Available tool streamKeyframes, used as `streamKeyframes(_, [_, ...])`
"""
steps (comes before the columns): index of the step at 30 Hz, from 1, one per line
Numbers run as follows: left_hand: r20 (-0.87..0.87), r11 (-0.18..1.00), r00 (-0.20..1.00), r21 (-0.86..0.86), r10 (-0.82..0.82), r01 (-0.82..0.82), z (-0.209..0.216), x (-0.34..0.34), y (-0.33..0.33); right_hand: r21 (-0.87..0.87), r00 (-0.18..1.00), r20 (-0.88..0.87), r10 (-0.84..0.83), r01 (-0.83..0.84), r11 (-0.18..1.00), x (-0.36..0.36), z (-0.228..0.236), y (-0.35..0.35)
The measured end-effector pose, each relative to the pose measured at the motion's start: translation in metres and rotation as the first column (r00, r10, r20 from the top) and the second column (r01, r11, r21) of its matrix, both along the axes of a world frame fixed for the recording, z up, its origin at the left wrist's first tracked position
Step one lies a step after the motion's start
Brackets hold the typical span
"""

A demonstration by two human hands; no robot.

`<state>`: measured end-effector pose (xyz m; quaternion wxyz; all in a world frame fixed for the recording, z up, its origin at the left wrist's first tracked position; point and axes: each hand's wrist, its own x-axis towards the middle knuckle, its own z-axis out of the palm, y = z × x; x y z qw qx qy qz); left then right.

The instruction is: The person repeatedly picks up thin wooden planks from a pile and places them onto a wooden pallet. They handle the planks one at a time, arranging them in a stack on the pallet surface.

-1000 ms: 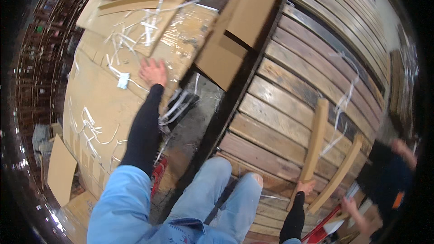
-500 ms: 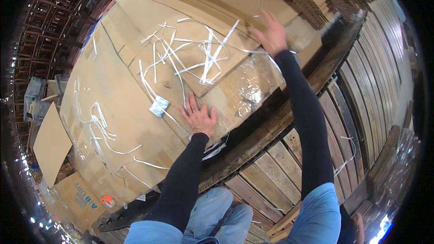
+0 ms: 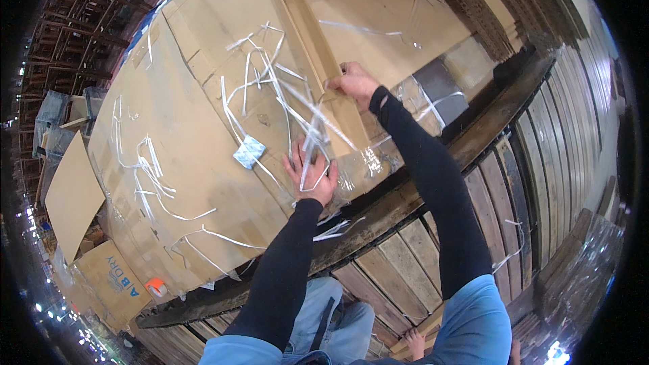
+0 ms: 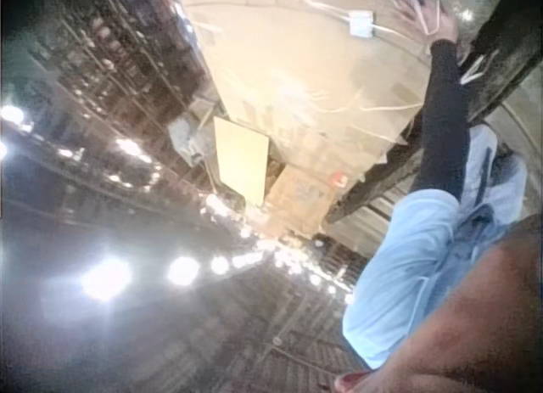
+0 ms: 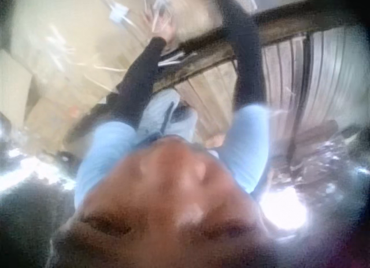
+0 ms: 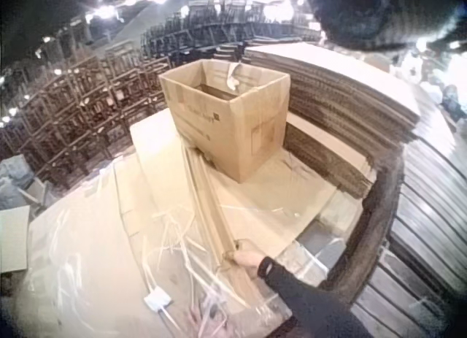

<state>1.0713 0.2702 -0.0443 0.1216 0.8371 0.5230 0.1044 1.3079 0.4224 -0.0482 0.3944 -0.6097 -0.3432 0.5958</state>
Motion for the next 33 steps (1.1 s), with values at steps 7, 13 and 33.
streamKeyframes(7, [-0.054, 0.986, 0.995, 0.139, -0.079, 0.086, -0.027, -0.011, -0.004, 0.399, 0.823, 0.472, -0.316, 0.121, 0.909, -0.078, 0.055, -0.207])
streamKeyframes(13, [0.235, 0.981, 0.971, 0.17, 0.049, -0.09, -0.061, -0.018, 0.015, 0.636, 0.684, 0.338, -0.646, 0.34, 0.693, -0.103, 0.086, -0.367])
streamKeyframes(33, [0.859, 0.392, -0.054, -0.176, 0.51, 0.903, 0.118, -0.246, -0.326, 0.72, 0.336, 0.377, -0.863, 0.481, 0.501, -0.451, 0.196, -0.657])
